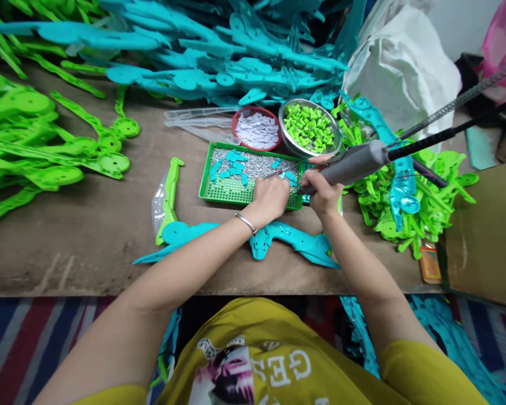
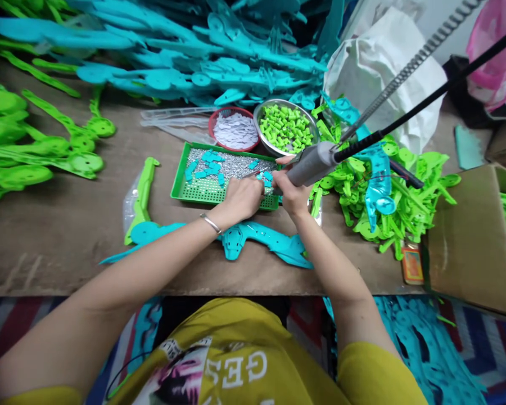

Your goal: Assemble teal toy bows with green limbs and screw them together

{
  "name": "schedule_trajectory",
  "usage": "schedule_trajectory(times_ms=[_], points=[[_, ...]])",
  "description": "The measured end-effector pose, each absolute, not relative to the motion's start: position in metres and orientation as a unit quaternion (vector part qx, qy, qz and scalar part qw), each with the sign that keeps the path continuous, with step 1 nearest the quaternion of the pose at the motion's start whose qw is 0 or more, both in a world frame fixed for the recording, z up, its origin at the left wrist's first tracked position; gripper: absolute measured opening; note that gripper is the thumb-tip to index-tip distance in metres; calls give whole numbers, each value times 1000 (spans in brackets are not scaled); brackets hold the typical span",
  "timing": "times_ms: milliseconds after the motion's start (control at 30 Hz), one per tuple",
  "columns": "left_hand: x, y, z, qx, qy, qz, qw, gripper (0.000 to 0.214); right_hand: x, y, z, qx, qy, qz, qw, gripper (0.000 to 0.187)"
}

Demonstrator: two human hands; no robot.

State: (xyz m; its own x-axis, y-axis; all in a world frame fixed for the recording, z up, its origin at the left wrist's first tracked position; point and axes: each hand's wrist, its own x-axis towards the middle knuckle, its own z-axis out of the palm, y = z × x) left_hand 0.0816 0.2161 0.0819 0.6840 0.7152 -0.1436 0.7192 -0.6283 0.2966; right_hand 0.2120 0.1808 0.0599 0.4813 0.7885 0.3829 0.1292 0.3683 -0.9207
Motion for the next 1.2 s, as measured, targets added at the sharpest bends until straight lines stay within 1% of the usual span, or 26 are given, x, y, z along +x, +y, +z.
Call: schedule_trajectory(times_ms=[167,333,433,500,633,700,800,933,1000,1200], points=[[79,219,85,897,408,30,169,28,215,172,75,-500,-452,236,700,19],[100,219,85,889,387,117,216,24,226,148,127,-485,-462,191,717,22],[119,207,76,906,337,115,231,24,231,137,152,-482,-458,167,728,21],[125,192,71,923,295,99,227,26,232,134,158,-486,-455,155,730,20],[100,154,75,948,237,122,172,28,229,142,143,-489,-449,168,729,23],[74,135,81,953,229,131,149,25,224,152,128,-486,-443,189,730,25],[32,113,81,950,197,173,169,21,216,169,105,-486,-436,215,726,27],[-6,101,62,915,257,275,146,22,211,183,79,-479,-444,255,713,25],[-16,100,51,901,302,282,136,24,210,185,69,-479,-450,262,706,21],[-30,105,38,886,353,274,124,40,208,187,55,-504,-457,258,686,24]])
